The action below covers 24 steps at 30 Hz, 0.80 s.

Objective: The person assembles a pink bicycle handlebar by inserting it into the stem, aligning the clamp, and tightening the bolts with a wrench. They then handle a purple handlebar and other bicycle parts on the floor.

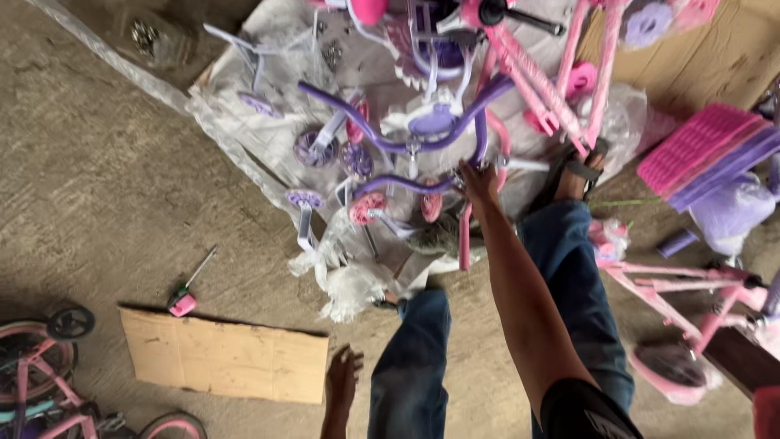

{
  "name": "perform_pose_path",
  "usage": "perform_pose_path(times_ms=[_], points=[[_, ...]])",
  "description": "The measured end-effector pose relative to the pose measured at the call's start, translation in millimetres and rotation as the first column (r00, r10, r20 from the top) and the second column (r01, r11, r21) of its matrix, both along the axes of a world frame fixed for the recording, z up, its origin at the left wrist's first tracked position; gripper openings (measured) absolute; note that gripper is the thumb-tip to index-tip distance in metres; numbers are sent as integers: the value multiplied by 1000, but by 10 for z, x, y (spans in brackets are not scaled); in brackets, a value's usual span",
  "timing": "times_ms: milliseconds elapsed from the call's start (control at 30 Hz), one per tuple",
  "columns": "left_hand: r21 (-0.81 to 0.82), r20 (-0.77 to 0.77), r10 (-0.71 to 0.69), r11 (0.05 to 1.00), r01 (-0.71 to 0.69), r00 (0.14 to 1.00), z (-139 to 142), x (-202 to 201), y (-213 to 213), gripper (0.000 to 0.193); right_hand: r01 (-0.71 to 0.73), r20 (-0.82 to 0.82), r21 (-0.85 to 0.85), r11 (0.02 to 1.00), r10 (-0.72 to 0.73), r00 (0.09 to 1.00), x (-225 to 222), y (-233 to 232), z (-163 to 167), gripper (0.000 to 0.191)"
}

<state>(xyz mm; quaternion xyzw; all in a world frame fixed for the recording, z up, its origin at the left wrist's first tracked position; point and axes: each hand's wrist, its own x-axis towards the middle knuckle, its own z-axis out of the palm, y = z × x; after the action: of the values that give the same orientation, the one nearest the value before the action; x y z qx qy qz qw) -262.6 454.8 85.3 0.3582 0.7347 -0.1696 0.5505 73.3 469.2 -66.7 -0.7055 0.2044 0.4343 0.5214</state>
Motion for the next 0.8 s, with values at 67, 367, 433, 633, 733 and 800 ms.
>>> perform_pose_path(times_ms=[67,367,433,633,733,800], points=[[12,39,32,999,-33,999,-22,5,65,51,-85,-40,-47,995,83,996,-28,34,115,32],[174,165,-272,954,244,948,368,394,48,48,-108,-154,-155,982,83,985,-213,-224,1322,24],[287,162,-464,867,408,871,494,498,61,45,-80,-231,-78,994,60,971,-299,-408,1635,24],[802,59,-912,285,525,406,1157,776,37,34,20,-469,40,999,1,883,-494,-1158,2418,22],[835,-8,-976,113,538,217,1443,1087,-97,36,16,-546,102,995,42,836,-491,-1475,2603,24],[809,-27,-995,32,587,91,1499,1336,-238,31,21,-558,146,989,65,827,-450,-1647,2659,24]])
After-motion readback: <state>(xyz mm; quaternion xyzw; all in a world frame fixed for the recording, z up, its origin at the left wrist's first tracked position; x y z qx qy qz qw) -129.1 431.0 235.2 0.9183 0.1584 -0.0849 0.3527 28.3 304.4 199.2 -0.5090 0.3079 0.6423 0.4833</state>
